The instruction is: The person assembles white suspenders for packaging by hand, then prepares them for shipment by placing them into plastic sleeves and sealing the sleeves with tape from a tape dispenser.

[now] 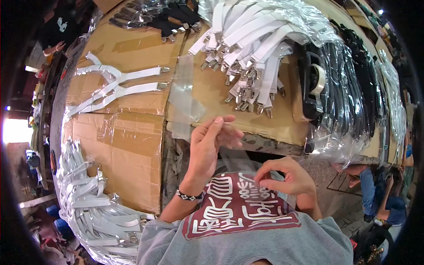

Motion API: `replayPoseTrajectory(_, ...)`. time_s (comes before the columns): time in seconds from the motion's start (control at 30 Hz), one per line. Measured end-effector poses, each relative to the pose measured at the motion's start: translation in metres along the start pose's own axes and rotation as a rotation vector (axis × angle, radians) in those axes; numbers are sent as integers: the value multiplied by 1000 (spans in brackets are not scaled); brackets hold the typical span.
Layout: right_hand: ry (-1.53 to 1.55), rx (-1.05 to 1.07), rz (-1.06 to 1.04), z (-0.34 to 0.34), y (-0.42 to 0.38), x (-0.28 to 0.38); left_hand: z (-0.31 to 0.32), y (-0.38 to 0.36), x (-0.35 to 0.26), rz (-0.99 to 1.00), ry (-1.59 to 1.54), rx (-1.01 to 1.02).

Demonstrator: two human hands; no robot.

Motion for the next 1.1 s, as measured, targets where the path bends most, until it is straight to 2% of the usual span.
replayPoseTrajectory(0.07, -20, 25, 170, 3, -2, -9, 6, -3, -3, 51, 63, 45)
replayPoseTrajectory(0.1, -32, -46, 162, 2, -3, -16, 8, -5, -2, 85, 129, 75)
replayPoseTrajectory(0.2, 118, -459, 74, -3, 9, -35, 19, -14, 5, 78, 274, 189)
replayPoseTrajectory(0.23, 158, -566, -17, -1, 14, -23, 21, -15, 12, 60, 315, 239)
replayPoseTrajectory(0.3, 200, -557, -19, -3, 25, -26, 32, -22, 18, -9, 353, 321)
replayPoseTrajectory(0.4, 221, -552, -18, 0, 34, -34, 45, -33, 25, 110, 452, 307)
replayPoseTrajectory(0.43, 219, -550, -17, 1, 35, -35, 44, -33, 27, 19, 481, 321)
replayPoseTrajectory(0.53, 399, -600, 96, 2, 35, -33, 43, -30, 30, -18, 346, 300)
replayPoseTrajectory(0.63, 569, -695, 7, -1, 38, -39, 34, -27, 31, -57, 467, 306)
replayPoseTrajectory(0.83, 528, -584, 99, -5, 34, -45, 29, -31, 38, -76, 526, 297)
replayPoseTrajectory(0.93, 557, -557, 105, 0, 34, -49, 26, -34, 38, -63, 571, 278)
replayPoseTrajectory(1.1, 438, -528, 76, 7, 35, -52, 15, -34, 37, -28, 584, 239)
Point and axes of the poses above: each hand's wrist, its own y-axis towards the middle knuckle, its own z-axis out of the palm, x = y × z, the point moved 4 cm from there along y, towards the middle knuckle, and after that the axes turned 13 degrees about -x, right-handed, at the moved point
